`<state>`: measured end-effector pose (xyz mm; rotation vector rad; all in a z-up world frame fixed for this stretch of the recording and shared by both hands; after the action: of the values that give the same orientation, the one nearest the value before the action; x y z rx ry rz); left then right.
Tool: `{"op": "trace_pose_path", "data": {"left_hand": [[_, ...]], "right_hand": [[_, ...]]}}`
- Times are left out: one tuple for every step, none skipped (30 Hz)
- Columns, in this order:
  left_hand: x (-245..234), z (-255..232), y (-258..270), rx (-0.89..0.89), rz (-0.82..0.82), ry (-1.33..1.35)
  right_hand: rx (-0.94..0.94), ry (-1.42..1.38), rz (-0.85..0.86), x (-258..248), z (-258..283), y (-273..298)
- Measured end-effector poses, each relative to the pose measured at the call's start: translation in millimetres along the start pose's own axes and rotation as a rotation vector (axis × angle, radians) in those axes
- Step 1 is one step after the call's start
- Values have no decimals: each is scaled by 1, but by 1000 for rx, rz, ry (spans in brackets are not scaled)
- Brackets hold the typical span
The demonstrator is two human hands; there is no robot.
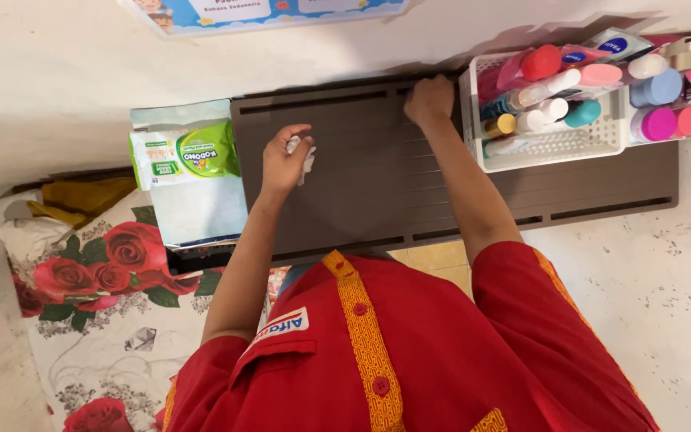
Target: The person wipes a brown slatted surface with a white wipe, moving two white plastic baskets of personal care items aside to reach the full area. The person then wipes the surface thoroughly and returns the baskets to their original positions.
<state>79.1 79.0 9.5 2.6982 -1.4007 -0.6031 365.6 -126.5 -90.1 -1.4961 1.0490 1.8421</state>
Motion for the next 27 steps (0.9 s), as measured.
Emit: {"op": "trace_pose_path", "data": {"left_hand": [[1,1,-3,-22,14,-1],[1,5,-2,-49,27,-3],[1,9,-1,-76,40,-6],[-1,6,-1,-33,24,7],[-2,2,-1,10,9,20],[0,-1,-1,54,3,35],[0,2,-1,16,13,19],[-2,6,-1,-21,22,3],[-2,9,0,-58,30,-13],[-4,7,-1,-44,22,0],[-4,5,-1,-30,15,14],[-1,4,0,-19,14,29],[1,4,0,-13,20,19],[3,3,0,-5,28,8],[4,1,0,3,35,-4],[5,0,1,8,39,-9],[5,-2,3,14,44,-15],[6,-6,3,23,46,-18],[6,-8,3,19,49,-20],[5,-10,4,13,48,-21],[5,-12,4,8,47,-23],[4,-14,5,14,42,-28],[3,-15,5,20,37,-34],[3,-16,6,22,33,-40],[5,-16,8,19,40,-32],[6,-17,9,18,41,-25],[8,-18,10,17,41,-17]], "right_hand": [[-28,-36,5,6,8,-4],[-59,-72,16,14,14,-6],[-42,-117,-5,17,11,-6],[-30,-169,-30,20,11,-10],[-18,-220,-55,21,11,-13],[-27,-260,-88,21,9,-13],[-36,-300,-120,21,6,-12],[-47,-338,-154,17,4,-11],[-46,-467,-164,15,-4,-6],[-51,-597,-174,11,-8,-2],[-57,-728,-183,8,-9,1],[-62,-767,-199,5,-10,5],[-66,-806,-216,3,-10,8],[-70,-846,-235,1,-12,10],[-30,-864,-198,5,-16,9],[11,-883,-160,11,-23,6],[52,-900,-123,18,-29,4],[29,-971,-102,23,-33,-1],[6,-1042,-81,28,-38,-5],[-22,-1113,-57,34,-41,-9],[-24,-1281,-17,42,-42,-11],[-26,-1448,27,47,-41,-13],[-28,-1615,72,48,-39,-13],[-24,-1735,146,50,-32,-7],[-19,-1854,221,50,-20,4],[-21,-1971,302,44,-3,14],[-57,-2062,334,31,12,24]]}}
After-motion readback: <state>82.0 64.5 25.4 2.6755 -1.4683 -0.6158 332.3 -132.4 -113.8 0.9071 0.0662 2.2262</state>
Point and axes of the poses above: each hand's wrist, its own y-axis away from the middle knuckle, its own x-axis out of the palm, z = x × y, the point moved 9 cm from there along -y, towards the middle knuckle, and after that the axes turned 8 degrees about -y, right-handed, at the moved point
